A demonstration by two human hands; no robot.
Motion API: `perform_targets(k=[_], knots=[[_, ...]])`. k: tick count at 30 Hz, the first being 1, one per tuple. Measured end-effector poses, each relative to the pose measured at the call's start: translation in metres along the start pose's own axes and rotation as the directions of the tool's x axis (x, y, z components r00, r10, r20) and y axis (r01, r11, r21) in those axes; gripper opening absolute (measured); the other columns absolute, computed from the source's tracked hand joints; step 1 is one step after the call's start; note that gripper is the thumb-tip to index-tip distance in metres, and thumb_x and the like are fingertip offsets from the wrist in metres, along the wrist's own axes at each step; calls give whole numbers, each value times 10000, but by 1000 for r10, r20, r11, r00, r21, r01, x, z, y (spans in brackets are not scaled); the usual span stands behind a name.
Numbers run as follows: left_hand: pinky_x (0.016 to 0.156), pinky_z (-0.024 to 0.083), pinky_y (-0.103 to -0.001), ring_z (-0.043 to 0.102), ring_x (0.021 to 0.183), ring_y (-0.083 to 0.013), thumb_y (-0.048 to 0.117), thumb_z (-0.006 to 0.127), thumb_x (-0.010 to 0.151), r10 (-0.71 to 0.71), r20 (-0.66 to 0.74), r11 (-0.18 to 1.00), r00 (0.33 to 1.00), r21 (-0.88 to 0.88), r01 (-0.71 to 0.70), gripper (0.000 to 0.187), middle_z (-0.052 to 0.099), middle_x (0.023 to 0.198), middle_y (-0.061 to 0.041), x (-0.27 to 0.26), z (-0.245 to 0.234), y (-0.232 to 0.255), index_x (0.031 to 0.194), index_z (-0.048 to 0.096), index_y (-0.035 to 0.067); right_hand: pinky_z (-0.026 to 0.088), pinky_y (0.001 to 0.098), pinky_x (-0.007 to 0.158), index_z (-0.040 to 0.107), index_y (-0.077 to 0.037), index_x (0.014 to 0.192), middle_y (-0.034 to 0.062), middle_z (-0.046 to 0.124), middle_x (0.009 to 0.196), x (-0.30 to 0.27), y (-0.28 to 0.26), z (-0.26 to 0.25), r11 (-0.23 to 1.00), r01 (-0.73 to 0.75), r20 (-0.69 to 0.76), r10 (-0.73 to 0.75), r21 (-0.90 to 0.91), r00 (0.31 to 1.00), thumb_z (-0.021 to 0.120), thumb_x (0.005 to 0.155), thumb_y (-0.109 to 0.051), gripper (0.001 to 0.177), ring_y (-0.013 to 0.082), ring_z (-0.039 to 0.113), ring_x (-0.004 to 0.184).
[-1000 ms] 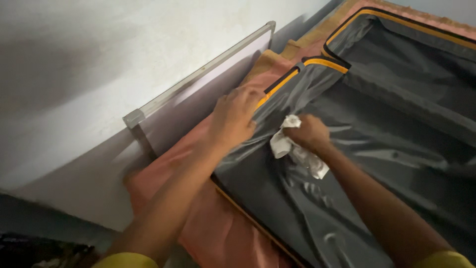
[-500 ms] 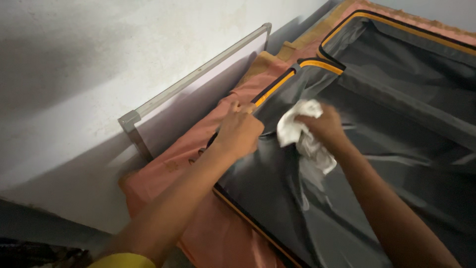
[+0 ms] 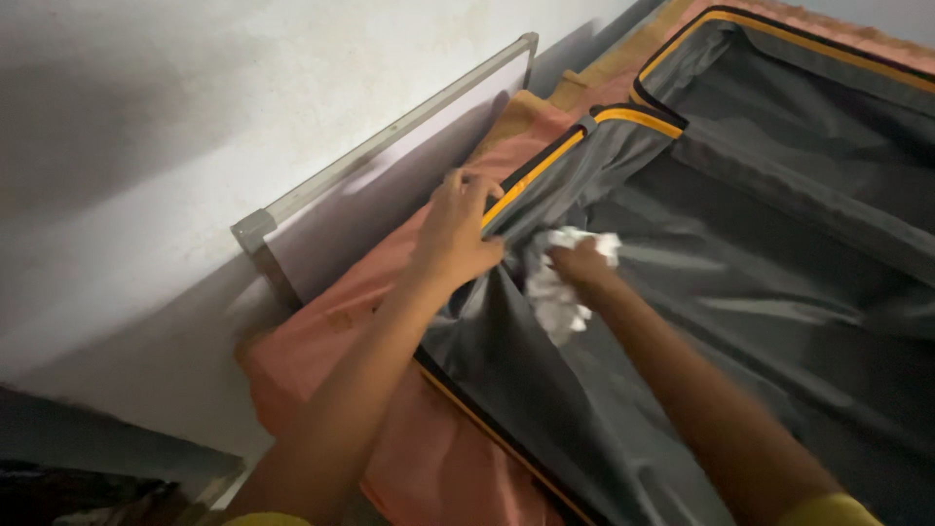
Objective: The person wipes the inside of an open suitcase with a white cloth, gathers clothing items from a bed, and places them into the suitcase.
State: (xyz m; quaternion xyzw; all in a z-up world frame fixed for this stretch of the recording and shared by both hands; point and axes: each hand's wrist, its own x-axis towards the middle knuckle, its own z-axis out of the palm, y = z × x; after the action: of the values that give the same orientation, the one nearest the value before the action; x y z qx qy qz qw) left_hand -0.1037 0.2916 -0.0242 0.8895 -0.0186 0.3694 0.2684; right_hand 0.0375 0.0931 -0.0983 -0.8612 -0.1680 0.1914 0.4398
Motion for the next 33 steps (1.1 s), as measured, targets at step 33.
perform_targets(k=[33], knots=[[768, 545, -465, 716, 804, -382, 96, 684, 669, -278, 267, 957, 923, -7, 290, 185, 704, 806, -247, 12, 5, -25, 827, 724, 8, 582, 447, 753, 622, -152, 1358, 149, 755, 988, 10, 7, 6, 998, 32, 33, -30, -54, 999, 725, 799, -240, 575, 317, 723, 859]])
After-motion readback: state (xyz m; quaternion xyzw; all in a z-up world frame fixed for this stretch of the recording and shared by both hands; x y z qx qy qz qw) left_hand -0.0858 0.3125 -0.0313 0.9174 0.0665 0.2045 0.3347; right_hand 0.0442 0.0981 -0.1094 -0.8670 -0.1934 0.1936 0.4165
